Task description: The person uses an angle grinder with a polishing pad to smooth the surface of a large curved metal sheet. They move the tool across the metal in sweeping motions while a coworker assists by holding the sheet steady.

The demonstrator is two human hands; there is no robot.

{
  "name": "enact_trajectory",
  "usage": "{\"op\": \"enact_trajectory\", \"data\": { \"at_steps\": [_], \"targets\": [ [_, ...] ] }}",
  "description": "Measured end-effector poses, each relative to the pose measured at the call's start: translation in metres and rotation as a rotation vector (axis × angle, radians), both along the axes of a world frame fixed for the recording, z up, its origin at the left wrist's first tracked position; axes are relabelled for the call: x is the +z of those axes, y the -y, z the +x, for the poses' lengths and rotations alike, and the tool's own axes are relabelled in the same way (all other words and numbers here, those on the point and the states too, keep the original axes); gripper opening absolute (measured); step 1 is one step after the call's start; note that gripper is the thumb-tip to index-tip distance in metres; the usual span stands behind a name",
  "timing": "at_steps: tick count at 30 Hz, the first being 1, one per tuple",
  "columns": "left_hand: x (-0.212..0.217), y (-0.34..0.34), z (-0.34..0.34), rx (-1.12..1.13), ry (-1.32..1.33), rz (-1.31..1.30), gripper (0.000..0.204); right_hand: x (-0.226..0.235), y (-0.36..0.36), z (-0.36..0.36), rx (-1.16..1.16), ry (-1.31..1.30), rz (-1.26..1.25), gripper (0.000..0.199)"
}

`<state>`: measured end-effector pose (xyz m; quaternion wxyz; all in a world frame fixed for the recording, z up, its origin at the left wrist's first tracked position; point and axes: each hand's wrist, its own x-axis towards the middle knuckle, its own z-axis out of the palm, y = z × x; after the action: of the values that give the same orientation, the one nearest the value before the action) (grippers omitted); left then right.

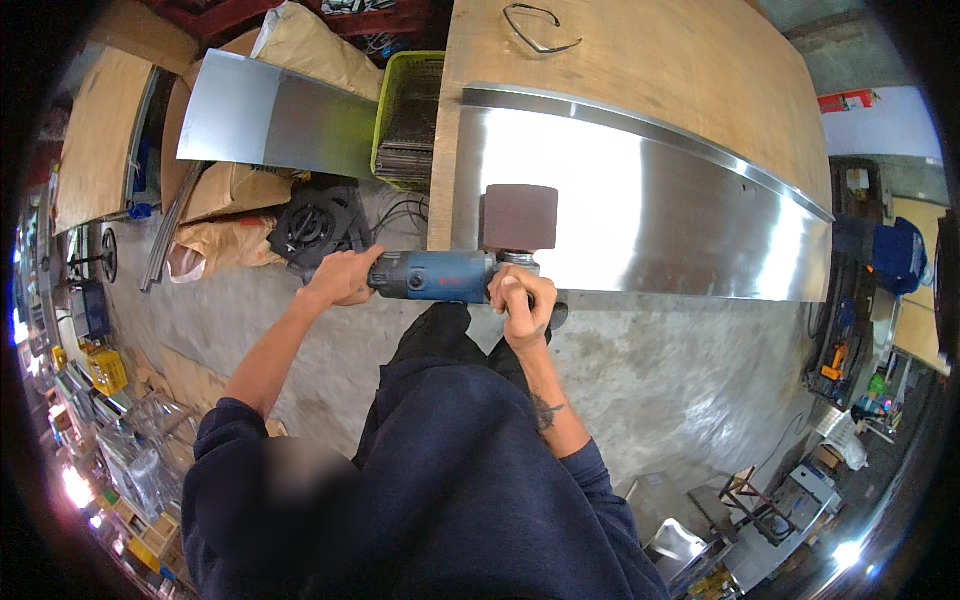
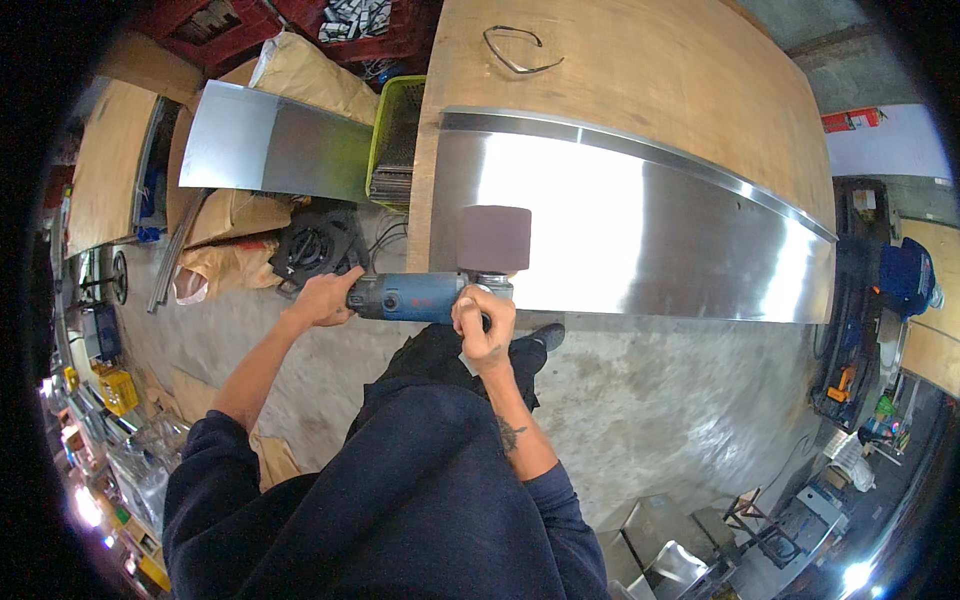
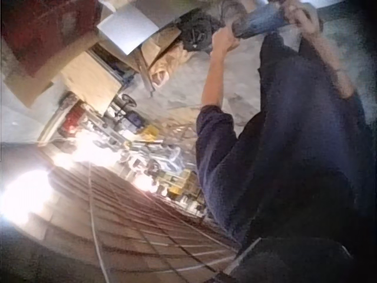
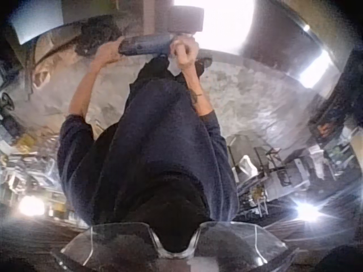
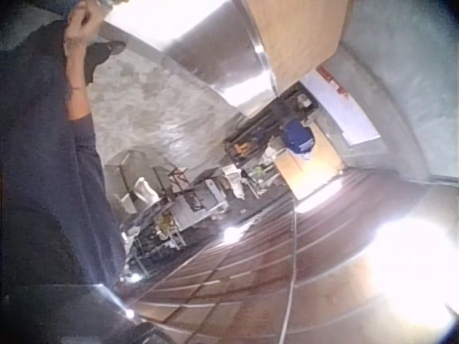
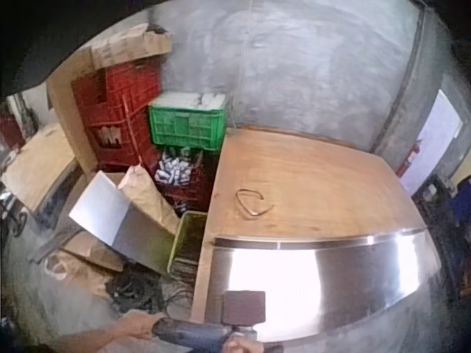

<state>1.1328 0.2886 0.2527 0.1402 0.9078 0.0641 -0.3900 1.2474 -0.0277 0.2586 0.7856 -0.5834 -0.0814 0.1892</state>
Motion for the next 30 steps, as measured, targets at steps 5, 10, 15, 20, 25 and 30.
{"op": "enact_trajectory", "data": {
  "at_steps": [5,10,15,20,25,30],
  "targets": [
    [0.022,-0.004,0.000,0.005,-0.050,0.037,0.072,0.012,-0.007,-0.003,0.044,0.020,-0.040,0.041],
    [0.042,-0.018,-0.004,-0.014,-0.028,0.059,0.070,0.017,-0.017,-0.011,0.072,0.021,-0.031,0.040],
    [0.056,-0.022,0.005,-0.024,-0.072,0.080,0.066,0.012,-0.023,-0.012,0.067,0.101,-0.030,0.040],
    [0.052,-0.012,0.011,-0.030,-0.014,0.030,0.065,0.014,-0.012,-0.008,0.029,0.095,-0.077,0.041],
    [0.031,0.009,0.025,-0.067,-0.037,-0.016,0.063,0.011,0.016,0.002,-0.028,0.045,-0.087,0.040],
    [0.013,0.058,0.054,-0.090,-0.074,0.030,0.065,0.000,0.063,0.021,-0.116,0.036,-0.053,0.038]
  ]
}}
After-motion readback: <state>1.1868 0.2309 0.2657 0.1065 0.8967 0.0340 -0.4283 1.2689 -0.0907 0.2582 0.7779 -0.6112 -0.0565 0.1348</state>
